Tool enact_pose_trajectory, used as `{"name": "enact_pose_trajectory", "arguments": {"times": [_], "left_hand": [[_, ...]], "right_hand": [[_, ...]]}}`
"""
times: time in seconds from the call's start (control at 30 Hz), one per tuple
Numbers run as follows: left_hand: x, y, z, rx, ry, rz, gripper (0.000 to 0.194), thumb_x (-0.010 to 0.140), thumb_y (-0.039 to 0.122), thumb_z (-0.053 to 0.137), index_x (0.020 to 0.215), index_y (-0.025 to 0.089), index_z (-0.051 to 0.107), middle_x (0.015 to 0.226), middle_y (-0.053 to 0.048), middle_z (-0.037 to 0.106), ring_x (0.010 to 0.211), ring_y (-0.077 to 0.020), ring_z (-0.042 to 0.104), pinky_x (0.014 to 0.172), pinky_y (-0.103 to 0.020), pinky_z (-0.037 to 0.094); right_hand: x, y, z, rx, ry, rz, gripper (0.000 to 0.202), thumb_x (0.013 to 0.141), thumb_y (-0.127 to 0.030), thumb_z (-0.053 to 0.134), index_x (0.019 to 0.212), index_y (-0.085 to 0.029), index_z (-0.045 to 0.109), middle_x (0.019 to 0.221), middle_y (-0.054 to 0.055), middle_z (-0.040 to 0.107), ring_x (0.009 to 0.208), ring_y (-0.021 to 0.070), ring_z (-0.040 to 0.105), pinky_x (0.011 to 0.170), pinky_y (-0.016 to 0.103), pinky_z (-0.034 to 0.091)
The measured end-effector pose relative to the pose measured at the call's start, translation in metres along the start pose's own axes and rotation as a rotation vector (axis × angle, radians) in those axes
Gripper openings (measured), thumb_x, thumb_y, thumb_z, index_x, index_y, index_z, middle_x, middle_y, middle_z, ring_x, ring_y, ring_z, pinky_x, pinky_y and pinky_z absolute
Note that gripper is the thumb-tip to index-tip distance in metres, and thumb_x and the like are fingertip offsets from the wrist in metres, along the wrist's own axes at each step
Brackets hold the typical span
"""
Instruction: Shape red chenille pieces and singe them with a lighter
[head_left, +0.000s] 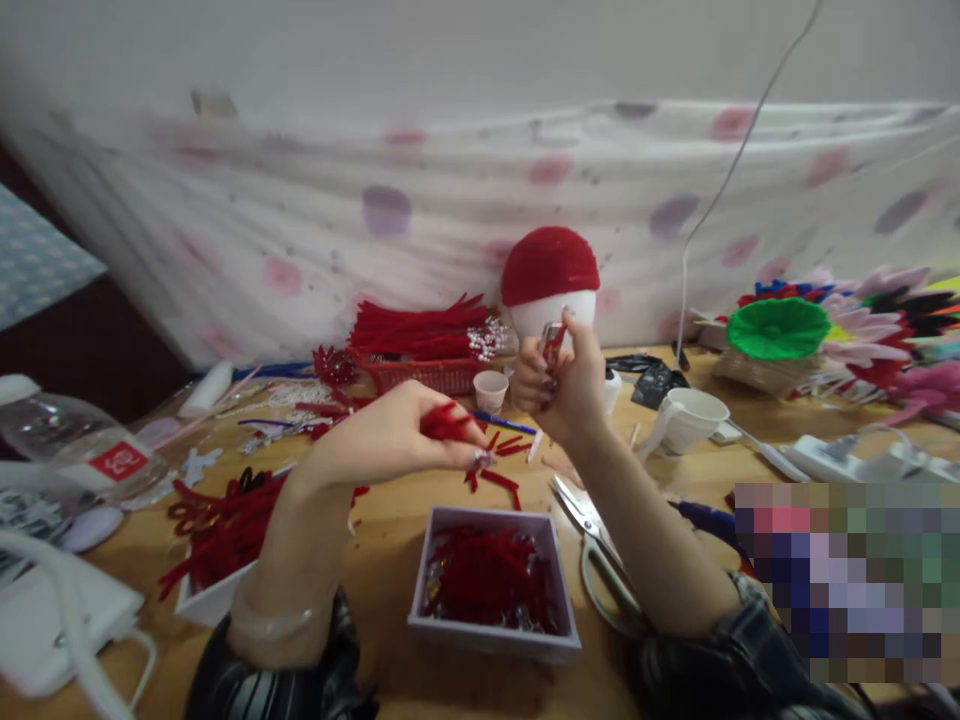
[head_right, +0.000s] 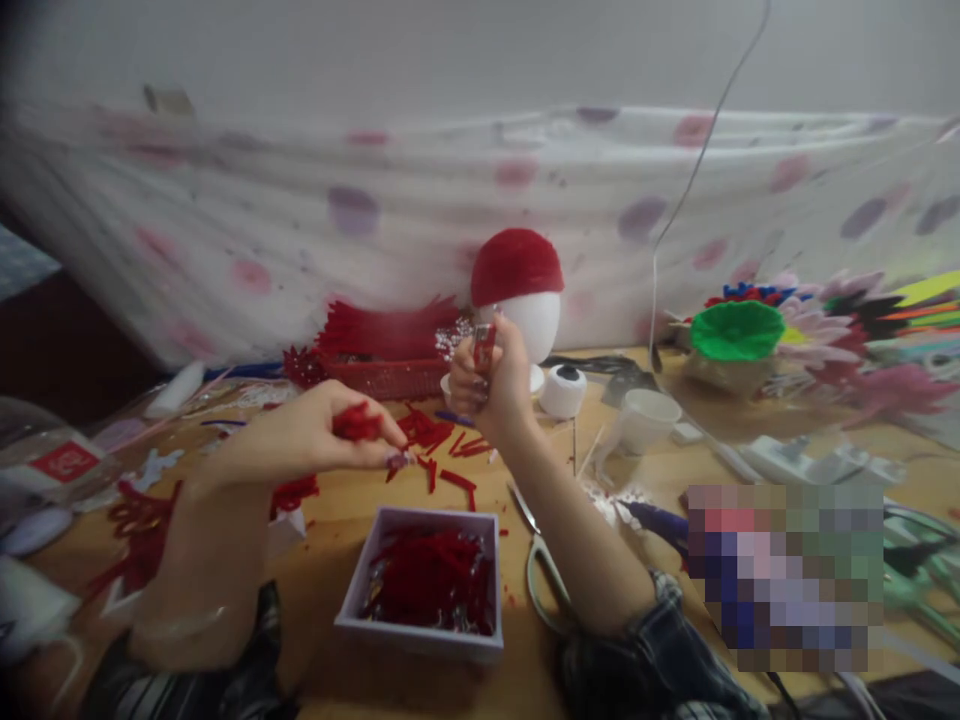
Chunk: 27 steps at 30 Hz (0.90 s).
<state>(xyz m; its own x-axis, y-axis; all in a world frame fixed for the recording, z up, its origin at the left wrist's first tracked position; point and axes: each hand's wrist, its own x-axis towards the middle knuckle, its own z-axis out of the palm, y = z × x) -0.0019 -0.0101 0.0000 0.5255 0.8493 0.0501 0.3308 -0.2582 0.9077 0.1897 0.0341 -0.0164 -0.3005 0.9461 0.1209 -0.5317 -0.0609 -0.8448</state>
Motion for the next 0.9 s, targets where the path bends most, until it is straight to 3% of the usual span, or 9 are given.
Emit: {"name": "enact_pose_trajectory", "arguments": {"times": [0.07,0.13,0.3,0.53,0.63,0.73,0.83,0.9], "left_hand": [[0.0,-0.002,0.002,0.173,-0.261,-0.053,0.013,0.069,0.02,0.07,0.057,0.017,0.069,0.052,0.003,0.053,0.051,-0.0103,0.042,0.05,-0.024,0.032],[0.004,-0.004,0.005,0.274,-0.38,-0.059,0.021,0.073,0.02,0.064,0.052,0.017,0.063,0.052,0.004,0.048,0.052,-0.0107,0.04,0.052,-0.024,0.031],[0.011,-0.006,0.003,0.397,-0.4,-0.09,0.026,0.076,0.024,0.061,0.051,0.018,0.056,0.052,0.005,0.044,0.052,-0.0099,0.035,0.051,-0.024,0.028],[0.009,-0.003,0.004,0.569,-0.592,-0.179,0.018,0.07,0.015,0.062,0.053,0.018,0.056,0.05,0.005,0.046,0.047,-0.0094,0.038,0.047,-0.023,0.026],[0.01,-0.005,0.002,0.598,-0.503,-0.142,0.024,0.072,0.019,0.062,0.05,0.018,0.051,0.048,0.005,0.044,0.047,-0.0093,0.037,0.047,-0.024,0.025],[0.011,-0.004,-0.001,0.438,-0.29,-0.094,0.024,0.077,0.03,0.063,0.058,0.017,0.057,0.058,0.004,0.051,0.054,-0.0098,0.041,0.05,-0.023,0.029],[0.012,-0.005,-0.003,0.219,-0.107,-0.128,0.019,0.076,0.036,0.066,0.081,0.017,0.065,0.067,0.003,0.055,0.055,-0.0095,0.041,0.049,-0.022,0.031],[0.012,-0.006,-0.003,0.133,-0.042,-0.175,0.027,0.075,0.034,0.068,0.096,0.018,0.066,0.062,0.006,0.049,0.05,-0.0089,0.036,0.044,-0.022,0.028]], "right_hand": [[0.0,-0.004,-0.002,-0.023,0.007,-0.019,0.062,0.083,-0.077,0.042,0.053,-0.024,0.032,0.043,-0.008,0.017,0.04,0.0083,0.01,0.036,0.024,0.01],[-0.001,-0.006,-0.002,-0.038,0.001,-0.027,0.062,0.082,-0.078,0.044,0.054,-0.024,0.032,0.044,-0.008,0.018,0.041,0.0087,0.01,0.037,0.024,0.011],[0.0,-0.006,-0.002,-0.038,0.001,-0.008,0.059,0.086,-0.077,0.037,0.057,-0.025,0.036,0.045,-0.006,0.019,0.042,0.0099,0.013,0.038,0.025,0.014],[0.005,-0.003,-0.005,-0.068,-0.028,-0.045,0.06,0.081,-0.079,0.045,0.06,-0.024,0.042,0.044,-0.007,0.02,0.039,0.0099,0.016,0.036,0.025,0.016],[0.005,-0.003,-0.003,-0.088,-0.03,-0.025,0.064,0.08,-0.083,0.043,0.057,-0.024,0.038,0.044,-0.007,0.021,0.038,0.0087,0.016,0.036,0.024,0.015],[0.004,0.0,0.002,-0.144,-0.047,0.016,0.063,0.077,-0.081,0.051,0.057,-0.023,0.038,0.043,-0.009,0.022,0.039,0.0075,0.015,0.036,0.023,0.013],[0.0,0.006,0.008,-0.258,-0.075,-0.029,0.047,0.071,-0.059,0.074,0.063,-0.02,0.05,0.044,-0.011,0.025,0.04,0.0058,0.014,0.037,0.022,0.012],[-0.005,0.01,0.009,-0.399,-0.13,-0.106,0.034,0.07,-0.046,0.081,0.073,-0.017,0.061,0.046,-0.011,0.031,0.041,0.0056,0.019,0.039,0.022,0.015]]}}
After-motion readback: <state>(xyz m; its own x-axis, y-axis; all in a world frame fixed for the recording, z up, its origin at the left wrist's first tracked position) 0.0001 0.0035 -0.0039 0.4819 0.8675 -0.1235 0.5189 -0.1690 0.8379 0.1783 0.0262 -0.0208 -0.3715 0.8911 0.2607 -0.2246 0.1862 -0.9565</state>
